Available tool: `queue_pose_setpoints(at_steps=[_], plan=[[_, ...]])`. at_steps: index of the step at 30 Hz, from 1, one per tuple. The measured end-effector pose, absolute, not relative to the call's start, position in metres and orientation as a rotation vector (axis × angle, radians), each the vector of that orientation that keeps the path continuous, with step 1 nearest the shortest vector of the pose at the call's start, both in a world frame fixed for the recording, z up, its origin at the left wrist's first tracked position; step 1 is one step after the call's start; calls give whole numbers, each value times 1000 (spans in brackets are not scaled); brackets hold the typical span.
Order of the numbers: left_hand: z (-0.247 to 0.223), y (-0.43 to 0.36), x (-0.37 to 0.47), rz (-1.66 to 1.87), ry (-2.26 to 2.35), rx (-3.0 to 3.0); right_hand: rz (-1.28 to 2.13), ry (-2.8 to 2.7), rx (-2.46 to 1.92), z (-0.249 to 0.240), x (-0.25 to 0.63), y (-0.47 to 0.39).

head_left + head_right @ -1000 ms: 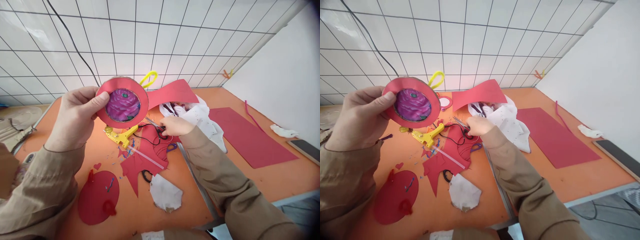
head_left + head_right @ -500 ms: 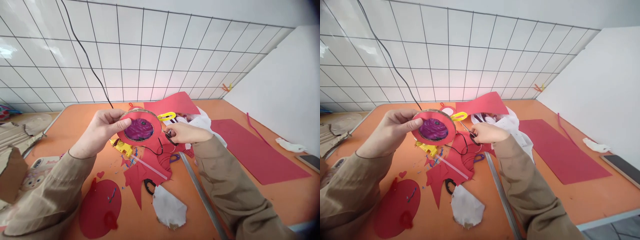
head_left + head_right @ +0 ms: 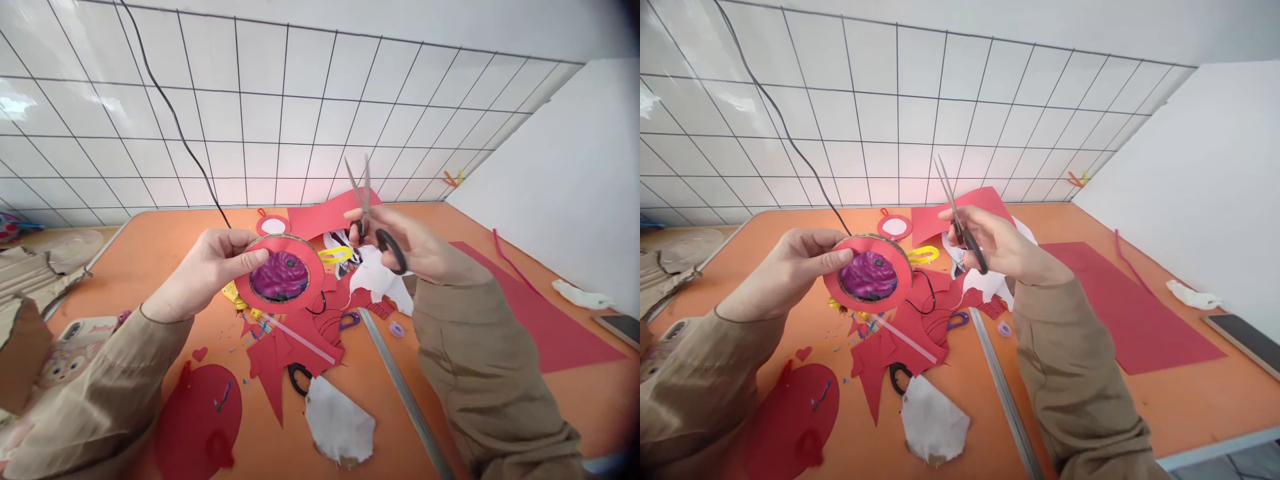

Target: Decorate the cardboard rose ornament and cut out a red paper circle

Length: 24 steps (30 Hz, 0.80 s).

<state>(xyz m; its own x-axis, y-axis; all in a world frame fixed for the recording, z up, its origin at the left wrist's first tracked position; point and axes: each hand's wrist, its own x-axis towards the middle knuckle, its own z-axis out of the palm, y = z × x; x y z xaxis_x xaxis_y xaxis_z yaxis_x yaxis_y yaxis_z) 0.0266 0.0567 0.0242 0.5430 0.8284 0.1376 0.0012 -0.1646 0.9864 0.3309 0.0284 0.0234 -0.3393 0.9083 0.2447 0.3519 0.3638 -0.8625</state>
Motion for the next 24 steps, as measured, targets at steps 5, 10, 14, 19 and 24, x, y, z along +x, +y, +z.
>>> queue_pose_setpoints(at_steps=[5, 10, 14, 19, 24], plan=[[26, 56, 27, 846, 791, 1628, 513, -2076, -901, 35, 313, 5], [28, 55, 25, 834, 811, 1750, 6, -2259, -1103, 38, 301, -4], [30, 52, 24, 801, 816, 1788, -181, -2327, -1100, 36, 302, -2], [31, 51, 23, 776, 832, 1774, -225, -2371, -1075, 33, 300, 0], [30, 53, 22, 759, 826, 1745, -250, -2378, -1069, 32, 298, 0]])
